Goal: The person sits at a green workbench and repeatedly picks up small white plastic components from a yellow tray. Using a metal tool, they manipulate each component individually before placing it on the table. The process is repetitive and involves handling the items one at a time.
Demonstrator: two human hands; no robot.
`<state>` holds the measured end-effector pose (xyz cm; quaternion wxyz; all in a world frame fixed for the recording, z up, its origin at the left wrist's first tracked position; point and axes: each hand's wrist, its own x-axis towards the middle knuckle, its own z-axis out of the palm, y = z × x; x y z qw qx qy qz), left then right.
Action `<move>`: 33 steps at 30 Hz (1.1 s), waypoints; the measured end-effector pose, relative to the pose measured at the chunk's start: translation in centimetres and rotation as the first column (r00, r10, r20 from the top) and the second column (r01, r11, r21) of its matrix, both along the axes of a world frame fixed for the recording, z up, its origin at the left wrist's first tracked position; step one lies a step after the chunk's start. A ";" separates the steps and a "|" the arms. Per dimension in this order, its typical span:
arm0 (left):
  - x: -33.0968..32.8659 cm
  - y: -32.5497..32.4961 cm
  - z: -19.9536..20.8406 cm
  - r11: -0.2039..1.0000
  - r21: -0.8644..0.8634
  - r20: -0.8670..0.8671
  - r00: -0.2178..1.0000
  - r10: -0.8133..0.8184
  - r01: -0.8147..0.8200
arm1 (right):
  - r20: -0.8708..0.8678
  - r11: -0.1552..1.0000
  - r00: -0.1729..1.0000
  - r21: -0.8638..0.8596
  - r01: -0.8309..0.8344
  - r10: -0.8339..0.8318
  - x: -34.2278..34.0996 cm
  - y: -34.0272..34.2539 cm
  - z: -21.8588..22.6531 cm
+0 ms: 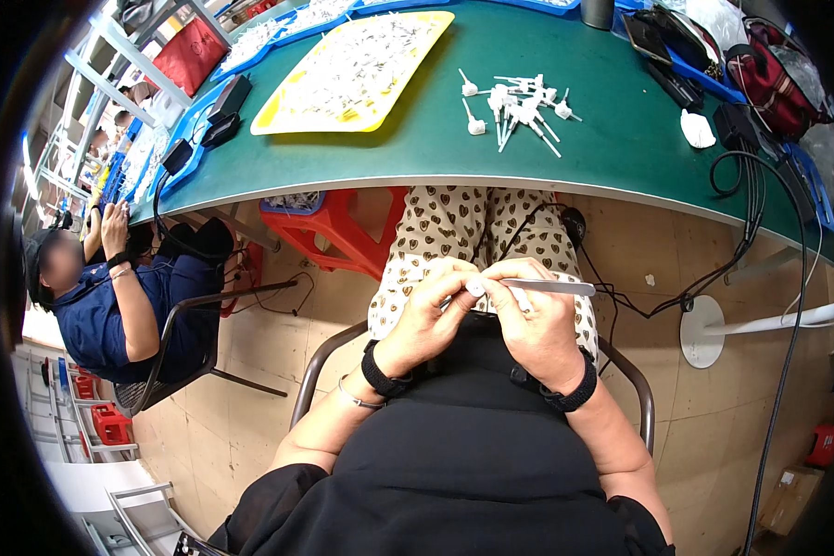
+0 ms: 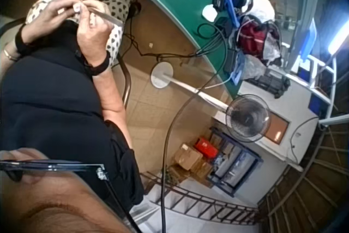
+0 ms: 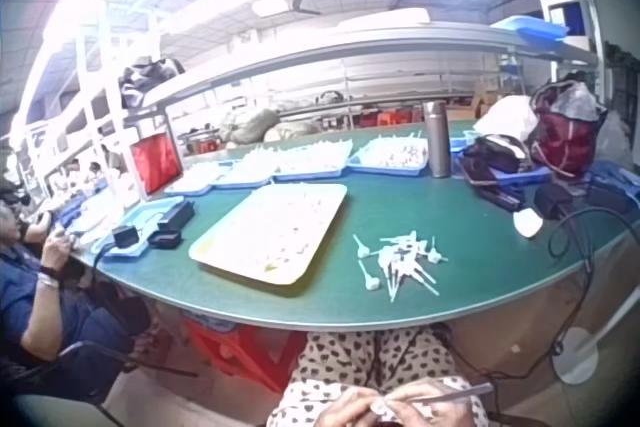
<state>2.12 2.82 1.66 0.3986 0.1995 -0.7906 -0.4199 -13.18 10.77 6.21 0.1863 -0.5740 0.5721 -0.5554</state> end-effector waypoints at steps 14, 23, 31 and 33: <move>0.3 -0.4 0.2 0.997 0.075 -0.030 0.999 -0.031 0.034 | 0.400 0.997 0.916 0.060 -0.054 0.025 0.1 0.0 -0.6; 0.2 -0.3 -0.4 0.984 0.179 -0.081 0.997 0.006 0.008 | 0.169 0.999 0.985 -0.021 -0.030 0.033 0.2 0.0 -0.2; 0.2 -0.3 -0.6 0.994 0.106 -0.068 0.997 0.039 -0.031 | 0.213 0.999 0.976 0.009 -0.050 0.046 0.4 0.1 -0.1; 0.2 -0.3 -0.6 0.994 0.101 -0.067 0.997 0.040 -0.033 | 0.234 0.999 0.971 0.024 -0.045 0.039 0.5 0.1 -0.2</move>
